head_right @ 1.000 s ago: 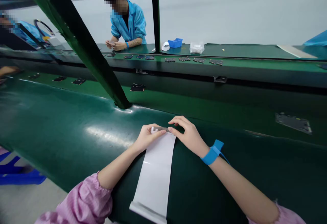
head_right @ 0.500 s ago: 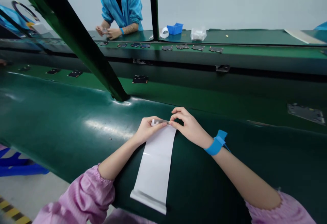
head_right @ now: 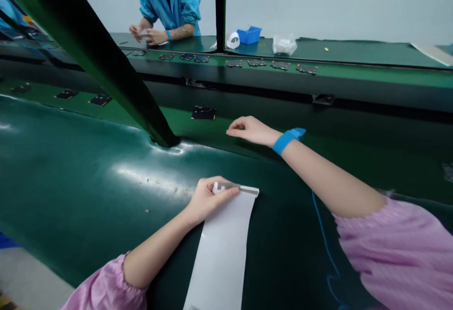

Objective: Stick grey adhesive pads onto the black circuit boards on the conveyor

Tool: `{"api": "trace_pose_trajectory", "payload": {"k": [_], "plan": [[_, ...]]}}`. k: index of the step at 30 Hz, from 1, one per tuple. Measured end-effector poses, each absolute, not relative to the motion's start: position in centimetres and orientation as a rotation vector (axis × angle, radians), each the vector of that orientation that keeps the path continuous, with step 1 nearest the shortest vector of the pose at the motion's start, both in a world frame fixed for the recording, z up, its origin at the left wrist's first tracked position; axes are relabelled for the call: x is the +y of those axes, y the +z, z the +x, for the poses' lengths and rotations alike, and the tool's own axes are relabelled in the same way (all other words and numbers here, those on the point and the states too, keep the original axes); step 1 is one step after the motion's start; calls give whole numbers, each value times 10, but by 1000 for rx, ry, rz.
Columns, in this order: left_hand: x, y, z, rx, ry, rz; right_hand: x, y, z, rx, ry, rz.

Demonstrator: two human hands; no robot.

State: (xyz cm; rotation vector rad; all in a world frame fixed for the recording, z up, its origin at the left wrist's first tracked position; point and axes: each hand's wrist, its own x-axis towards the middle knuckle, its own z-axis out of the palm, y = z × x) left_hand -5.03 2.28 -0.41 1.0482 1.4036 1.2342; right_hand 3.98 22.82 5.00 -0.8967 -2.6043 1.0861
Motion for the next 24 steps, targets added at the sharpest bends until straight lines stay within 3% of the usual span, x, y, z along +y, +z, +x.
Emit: {"api": "trace_pose_trajectory", "payload": {"k": [8,15,24], "plan": [[24,-4,-52,1304,1226,1022,320,25,-37,-2765,660,-829],[25,-5,-50,1252,1218,971,352,4,-45,-2817,712,-838],[26,-3,-50,1251,1225,964,359,12,-36,-2976,791,-916]]}}
